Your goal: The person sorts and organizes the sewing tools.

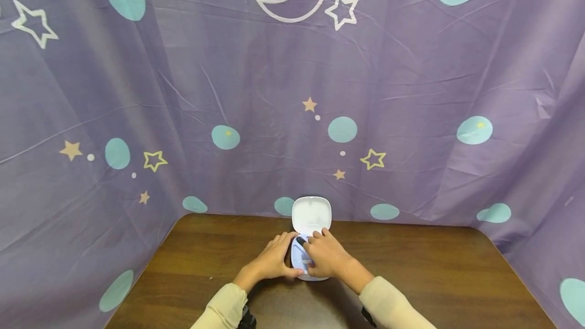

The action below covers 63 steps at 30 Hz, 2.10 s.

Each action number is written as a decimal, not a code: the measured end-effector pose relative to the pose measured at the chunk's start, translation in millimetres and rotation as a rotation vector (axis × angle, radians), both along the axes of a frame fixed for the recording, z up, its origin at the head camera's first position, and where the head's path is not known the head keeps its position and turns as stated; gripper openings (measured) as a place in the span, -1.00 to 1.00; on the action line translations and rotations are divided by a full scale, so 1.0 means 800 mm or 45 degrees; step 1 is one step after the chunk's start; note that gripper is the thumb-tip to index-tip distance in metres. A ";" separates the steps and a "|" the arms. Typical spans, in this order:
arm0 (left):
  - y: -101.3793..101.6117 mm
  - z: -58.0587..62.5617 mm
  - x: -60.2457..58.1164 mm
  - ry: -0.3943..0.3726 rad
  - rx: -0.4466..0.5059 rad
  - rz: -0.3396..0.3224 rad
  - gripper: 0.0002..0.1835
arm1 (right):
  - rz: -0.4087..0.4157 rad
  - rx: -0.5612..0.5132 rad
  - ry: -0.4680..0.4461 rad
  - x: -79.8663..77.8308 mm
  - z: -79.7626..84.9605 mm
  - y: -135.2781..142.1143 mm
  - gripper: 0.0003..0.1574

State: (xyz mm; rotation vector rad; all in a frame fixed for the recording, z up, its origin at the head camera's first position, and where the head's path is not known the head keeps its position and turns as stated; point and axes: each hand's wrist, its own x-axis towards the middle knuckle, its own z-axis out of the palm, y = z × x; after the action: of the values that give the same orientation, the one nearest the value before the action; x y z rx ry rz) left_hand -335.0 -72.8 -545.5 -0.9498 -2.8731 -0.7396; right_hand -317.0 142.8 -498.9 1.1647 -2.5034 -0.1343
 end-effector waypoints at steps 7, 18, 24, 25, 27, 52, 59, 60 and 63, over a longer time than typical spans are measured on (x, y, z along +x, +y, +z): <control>0.002 0.005 -0.004 0.001 -0.005 0.003 0.12 | 0.018 -0.003 0.077 -0.005 0.001 0.004 -0.58; 0.001 0.003 -0.003 0.010 0.003 -0.008 0.08 | 0.101 -0.312 0.167 -0.007 -0.003 0.021 -0.45; 0.000 0.012 0.004 -0.065 0.013 -0.006 0.09 | 0.054 -0.555 0.137 -0.011 0.012 0.031 -0.29; 0.000 0.015 0.004 -0.093 0.046 0.000 0.09 | 0.035 -0.604 0.132 -0.011 0.015 0.033 -0.27; -0.001 0.022 0.003 -0.171 0.156 0.024 0.06 | -0.013 -0.716 0.100 -0.013 0.023 0.035 -0.24; 0.017 0.094 -0.072 -1.540 0.994 0.573 0.25 | -0.603 -1.352 -2.212 -0.096 0.052 0.089 0.32; 0.024 0.095 -0.081 -1.496 0.971 0.628 0.18 | -0.589 -1.340 -2.222 -0.104 0.054 0.083 0.22; 0.025 0.096 -0.082 -1.496 0.968 0.632 0.17 | -0.596 -1.337 -2.218 -0.104 0.054 0.082 0.20; 0.025 0.100 -0.082 -1.488 0.958 0.637 0.15 | -0.620 -1.326 -2.204 -0.104 0.055 0.081 0.16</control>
State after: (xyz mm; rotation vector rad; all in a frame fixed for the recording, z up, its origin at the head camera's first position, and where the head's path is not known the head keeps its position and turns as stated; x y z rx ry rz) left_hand -400.4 -53.0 -465.9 0.4655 -2.7176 -2.6136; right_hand -400.6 207.5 -454.9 -0.0696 -2.9086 2.6107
